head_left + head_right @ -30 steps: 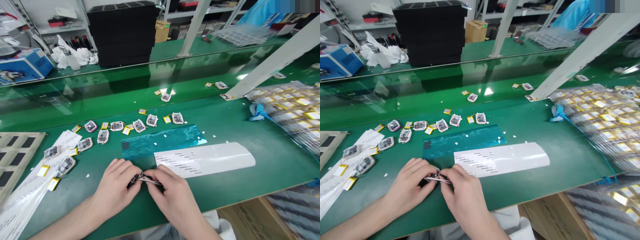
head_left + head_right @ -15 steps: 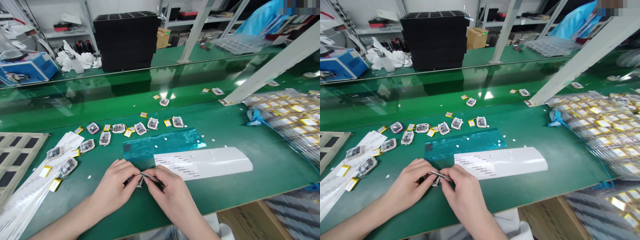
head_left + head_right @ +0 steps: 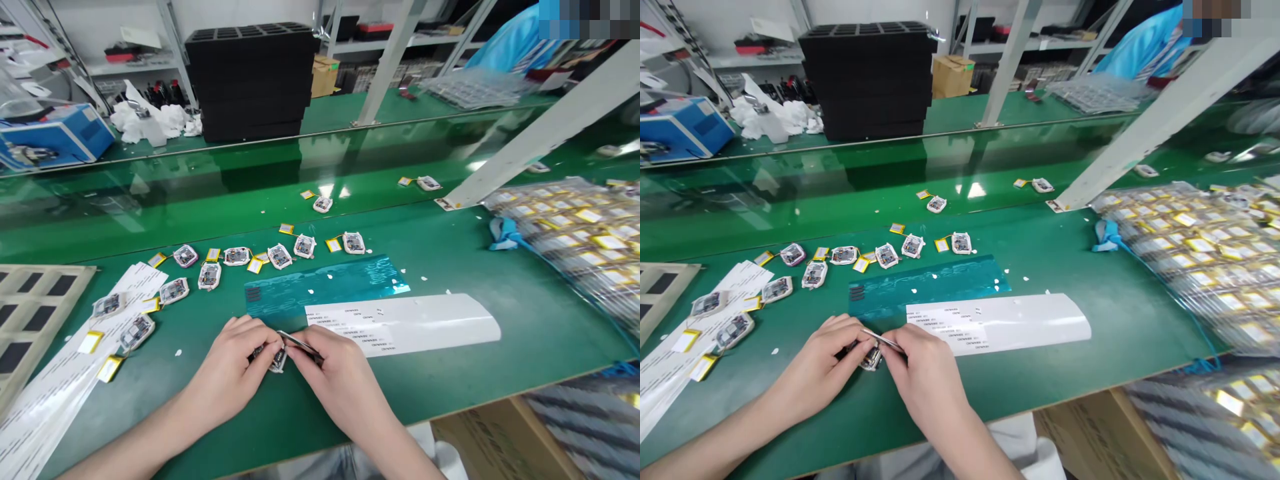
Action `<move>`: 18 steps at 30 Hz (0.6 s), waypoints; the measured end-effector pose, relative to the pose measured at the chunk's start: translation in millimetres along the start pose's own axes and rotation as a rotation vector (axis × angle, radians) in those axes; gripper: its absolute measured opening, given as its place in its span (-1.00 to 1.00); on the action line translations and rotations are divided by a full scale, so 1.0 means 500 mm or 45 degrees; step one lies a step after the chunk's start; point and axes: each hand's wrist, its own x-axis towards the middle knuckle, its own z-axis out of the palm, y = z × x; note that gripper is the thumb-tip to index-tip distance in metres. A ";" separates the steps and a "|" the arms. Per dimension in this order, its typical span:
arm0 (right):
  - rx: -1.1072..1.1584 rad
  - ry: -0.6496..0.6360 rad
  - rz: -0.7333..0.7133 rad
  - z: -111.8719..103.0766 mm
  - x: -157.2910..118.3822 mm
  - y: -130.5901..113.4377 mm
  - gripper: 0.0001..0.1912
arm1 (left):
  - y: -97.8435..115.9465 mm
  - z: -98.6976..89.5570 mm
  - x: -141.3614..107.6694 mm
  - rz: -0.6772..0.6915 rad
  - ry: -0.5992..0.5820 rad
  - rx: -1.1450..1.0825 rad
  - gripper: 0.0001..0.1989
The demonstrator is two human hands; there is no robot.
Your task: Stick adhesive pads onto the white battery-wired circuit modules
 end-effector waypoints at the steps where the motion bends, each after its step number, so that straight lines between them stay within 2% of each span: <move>1: 0.014 -0.013 0.018 -0.001 0.001 -0.001 -0.79 | 0.000 0.000 0.000 0.001 -0.001 -0.009 -0.73; 10: 0.210 -0.130 0.201 -0.016 0.013 -0.003 -0.88 | -0.001 0.000 0.002 -0.025 -0.020 -0.047 -0.75; 18: 0.277 -0.168 0.277 -0.015 0.018 0.000 -0.87 | 0.004 -0.002 0.003 -0.020 -0.021 -0.052 -0.74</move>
